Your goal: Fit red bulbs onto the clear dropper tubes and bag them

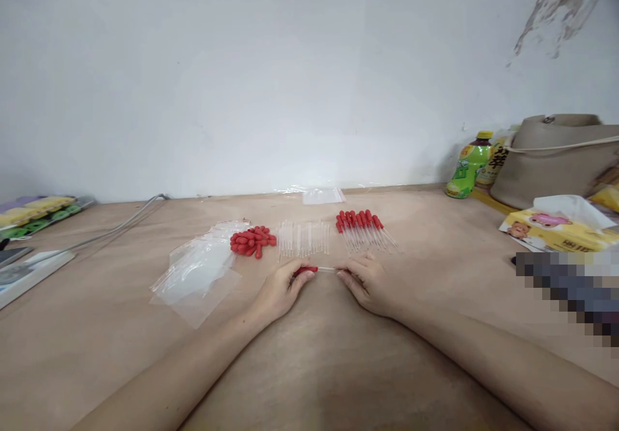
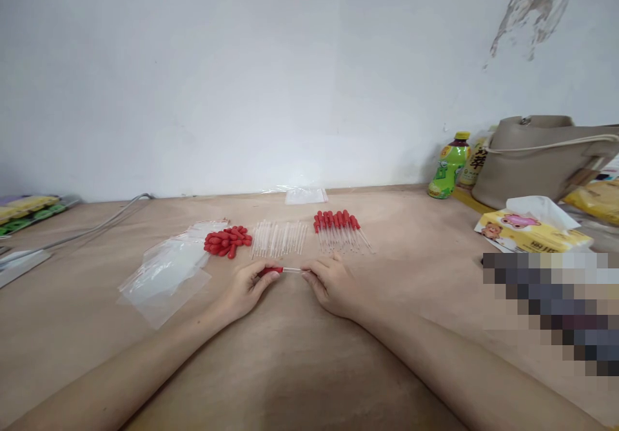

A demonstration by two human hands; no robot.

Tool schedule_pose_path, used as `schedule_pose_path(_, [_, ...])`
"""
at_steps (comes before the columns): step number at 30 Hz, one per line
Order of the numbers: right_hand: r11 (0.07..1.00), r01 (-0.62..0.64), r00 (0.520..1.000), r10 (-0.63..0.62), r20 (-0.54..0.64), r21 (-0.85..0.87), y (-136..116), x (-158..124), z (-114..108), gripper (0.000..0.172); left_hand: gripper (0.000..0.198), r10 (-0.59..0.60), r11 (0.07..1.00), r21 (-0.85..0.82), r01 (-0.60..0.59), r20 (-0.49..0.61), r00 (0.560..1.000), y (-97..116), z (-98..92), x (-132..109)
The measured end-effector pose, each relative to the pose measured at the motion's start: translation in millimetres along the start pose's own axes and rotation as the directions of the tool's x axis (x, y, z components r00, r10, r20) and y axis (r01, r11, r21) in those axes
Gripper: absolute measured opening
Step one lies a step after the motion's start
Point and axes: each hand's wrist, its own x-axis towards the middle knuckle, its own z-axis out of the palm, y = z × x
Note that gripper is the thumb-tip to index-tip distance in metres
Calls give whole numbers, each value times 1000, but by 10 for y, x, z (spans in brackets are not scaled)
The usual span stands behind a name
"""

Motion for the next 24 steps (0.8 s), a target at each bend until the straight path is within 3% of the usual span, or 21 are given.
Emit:
schedule_pose_path(7, [1000,-2,1000,2,26,11,-6,30,-48,20,17,-2,997,-77,3,13,1000,-18,42,7])
schedule_pose_path(16, [999,45,991,-41,126,-30,-3,63,-116,18,18,-21,995,-98,33,126,992,-4,25,-37])
schedule_pose_path(24, [987,28,999,-21,44,-159,-39,16,-67,21,22,-57,995,-78,64,89,994,-2,40,-27])
